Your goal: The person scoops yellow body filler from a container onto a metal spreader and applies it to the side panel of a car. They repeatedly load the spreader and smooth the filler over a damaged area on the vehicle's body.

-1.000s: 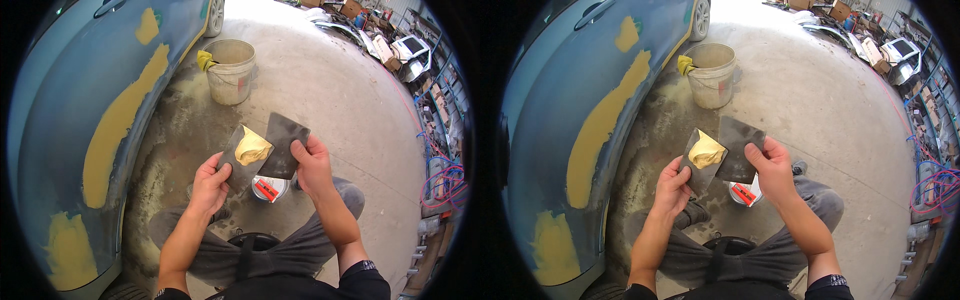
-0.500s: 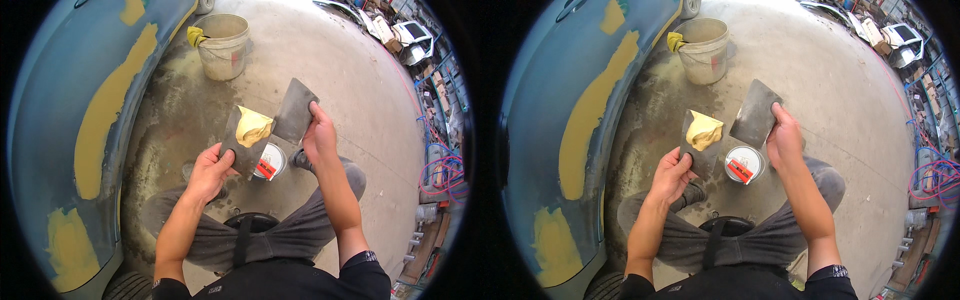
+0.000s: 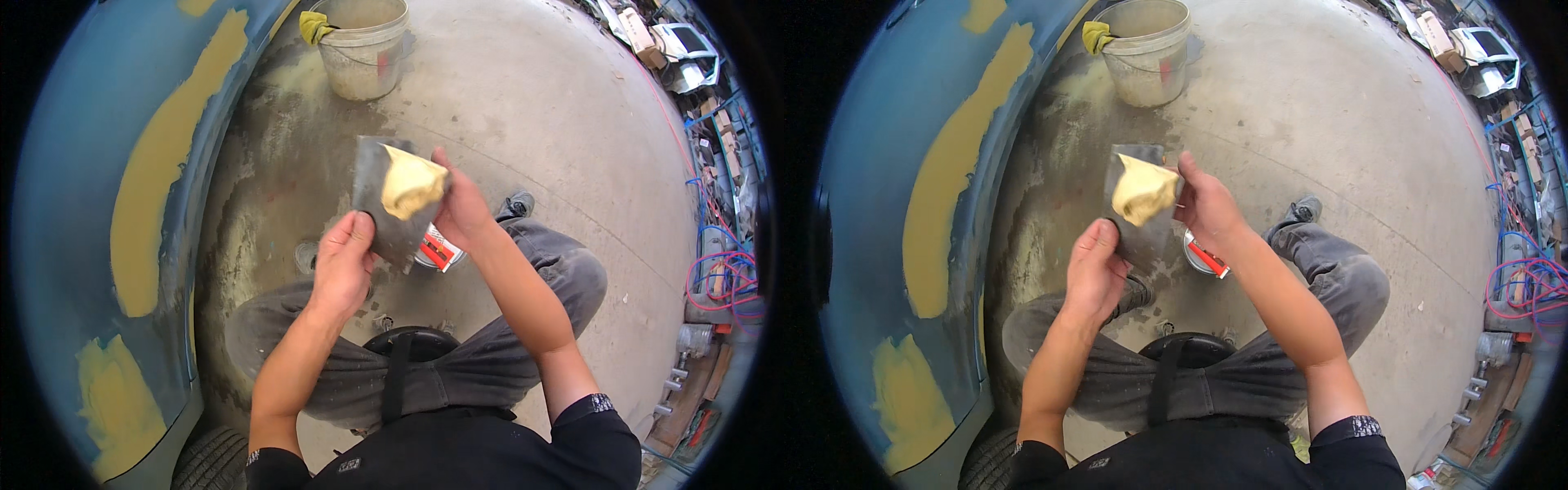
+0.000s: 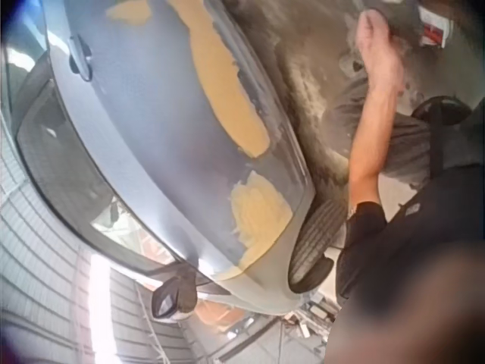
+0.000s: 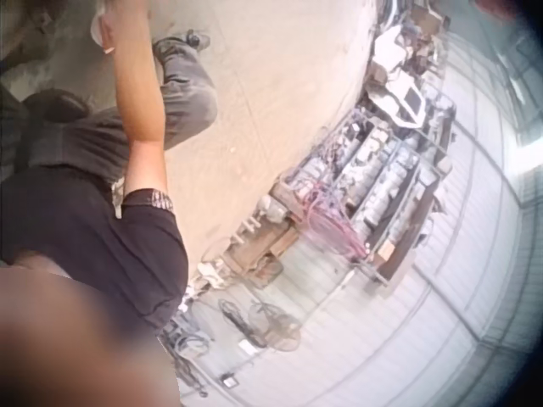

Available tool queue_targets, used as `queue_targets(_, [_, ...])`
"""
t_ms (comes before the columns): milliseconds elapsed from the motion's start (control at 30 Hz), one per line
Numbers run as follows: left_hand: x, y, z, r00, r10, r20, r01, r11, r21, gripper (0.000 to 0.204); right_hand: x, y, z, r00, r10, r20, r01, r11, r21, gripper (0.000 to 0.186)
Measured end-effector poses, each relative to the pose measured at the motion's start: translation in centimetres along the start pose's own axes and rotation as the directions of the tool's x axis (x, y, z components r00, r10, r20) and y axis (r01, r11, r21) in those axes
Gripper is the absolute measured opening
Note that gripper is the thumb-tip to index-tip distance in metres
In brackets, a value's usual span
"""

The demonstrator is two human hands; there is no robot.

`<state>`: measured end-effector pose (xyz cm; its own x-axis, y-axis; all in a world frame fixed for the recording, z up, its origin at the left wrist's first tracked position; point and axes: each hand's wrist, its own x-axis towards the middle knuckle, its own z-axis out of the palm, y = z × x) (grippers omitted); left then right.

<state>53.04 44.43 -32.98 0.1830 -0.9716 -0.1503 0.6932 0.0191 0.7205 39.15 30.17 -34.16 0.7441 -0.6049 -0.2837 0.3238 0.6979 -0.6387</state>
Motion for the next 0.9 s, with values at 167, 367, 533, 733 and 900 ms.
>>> queue_targets(167, [0.9,1.5,-0.9,0.974,0.074,-0.215,-0.072,0.997,0.016,0.024,2.1,7.5,-8.7,0.973,-0.211,-0.095,-0.14,-0.212,-0.967,0.042])
queue_targets(367, [0.8,2.0,-1.1,0.961,0.051,-0.273,-0.037,0.998,0.056,0.023,2.0,15.0,-16.6,0.963,-0.265,0.037,-0.082,-0.424,-0.902,0.041])
queue_targets(533, [1.0,2.4,-0.8,0.95,0.091,-0.3,-0.077,0.995,0.061,0.023,3.0,11.7,-14.3,0.888,-0.268,-0.373,-0.363,0.088,-0.928,0.031])
queue_targets(733, [0.9,2.4,-1.0,0.934,0.095,-0.345,-0.055,0.991,0.126,0.026,0.6,1.1,-4.7,0.957,0.16,-0.241,-0.18,0.982,-0.06,0.028])
queue_targets(900, [1.1,2.0,-1.1,0.931,0.127,-0.342,-0.064,0.98,0.187,0.027,-3.6,-1.7,2.2,0.994,0.103,-0.034,-0.108,0.95,-0.294,0.028])
